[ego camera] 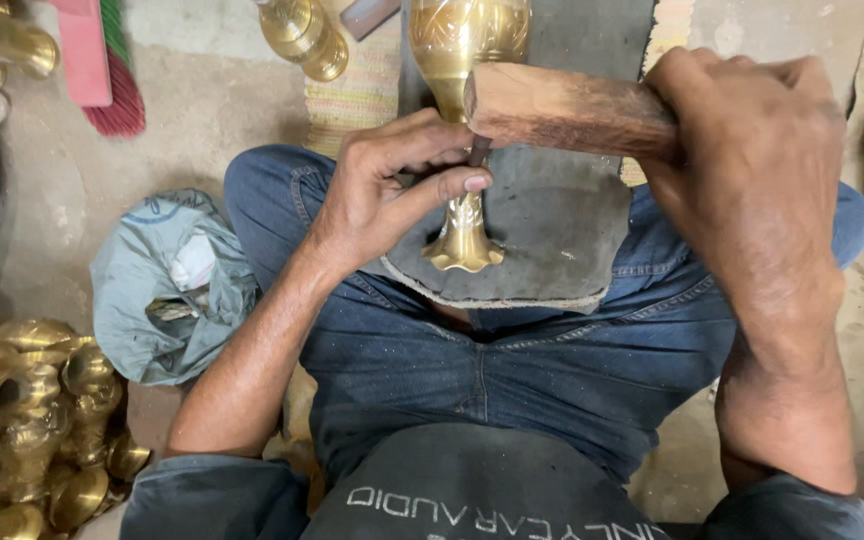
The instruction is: The person sits cross-legged on the floor holding a brass vase on a pad on their lap. They hold a small punch against the vase's stem with one hand and strike it with a wooden mallet in the other hand, repeatedly repositioning the punch to work the surface of the brass vase.
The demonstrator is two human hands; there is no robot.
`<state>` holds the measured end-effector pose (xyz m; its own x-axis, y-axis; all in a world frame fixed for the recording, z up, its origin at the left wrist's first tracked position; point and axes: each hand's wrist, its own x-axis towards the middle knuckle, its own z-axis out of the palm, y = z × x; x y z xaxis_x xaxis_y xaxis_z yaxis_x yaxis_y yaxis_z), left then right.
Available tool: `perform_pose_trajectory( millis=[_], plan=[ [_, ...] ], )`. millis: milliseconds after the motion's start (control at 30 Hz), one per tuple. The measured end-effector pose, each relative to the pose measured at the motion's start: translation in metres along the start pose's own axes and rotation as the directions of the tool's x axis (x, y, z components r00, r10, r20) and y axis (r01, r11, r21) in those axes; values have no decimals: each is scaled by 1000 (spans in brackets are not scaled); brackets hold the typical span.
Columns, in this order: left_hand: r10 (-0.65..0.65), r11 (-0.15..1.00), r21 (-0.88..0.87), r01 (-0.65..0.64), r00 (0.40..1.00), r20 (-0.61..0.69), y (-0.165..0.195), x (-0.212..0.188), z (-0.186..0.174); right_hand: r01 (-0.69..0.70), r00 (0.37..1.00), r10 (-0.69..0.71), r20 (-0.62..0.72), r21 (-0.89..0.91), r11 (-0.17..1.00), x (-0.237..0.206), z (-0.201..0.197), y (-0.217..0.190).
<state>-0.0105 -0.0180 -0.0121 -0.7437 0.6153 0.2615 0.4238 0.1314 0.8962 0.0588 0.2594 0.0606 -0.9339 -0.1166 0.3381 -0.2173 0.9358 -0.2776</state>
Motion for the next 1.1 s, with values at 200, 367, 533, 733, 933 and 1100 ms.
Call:
perform_pose_trajectory(
  millis=[200,367,533,733,933,1100],
  plan=[
    [-15,999,-50,16,1000,7,3,1,-2,103,993,-107,-56,-70,992,-1,-4,-6],
    [27,985,-173,-18,998,52,0,0,-2,-137,990,126,63,237,962,-1,-4,-6],
    [44,995,-91,-42,999,18,-6,1,-1,90,993,-85,-78,62,994,-8,-7,-4],
    [47,996,-70,-46,999,14,-5,0,-2,55,996,-54,-71,5,998,-9,-8,-4],
    [49,996,-76,-47,999,13,0,1,-2,149,984,-169,-55,-255,955,-4,-10,-10],
    [-10,989,-146,8,1000,-14,4,0,-2,67,998,-67,-18,-31,997,-5,-12,-11]
  ],
)
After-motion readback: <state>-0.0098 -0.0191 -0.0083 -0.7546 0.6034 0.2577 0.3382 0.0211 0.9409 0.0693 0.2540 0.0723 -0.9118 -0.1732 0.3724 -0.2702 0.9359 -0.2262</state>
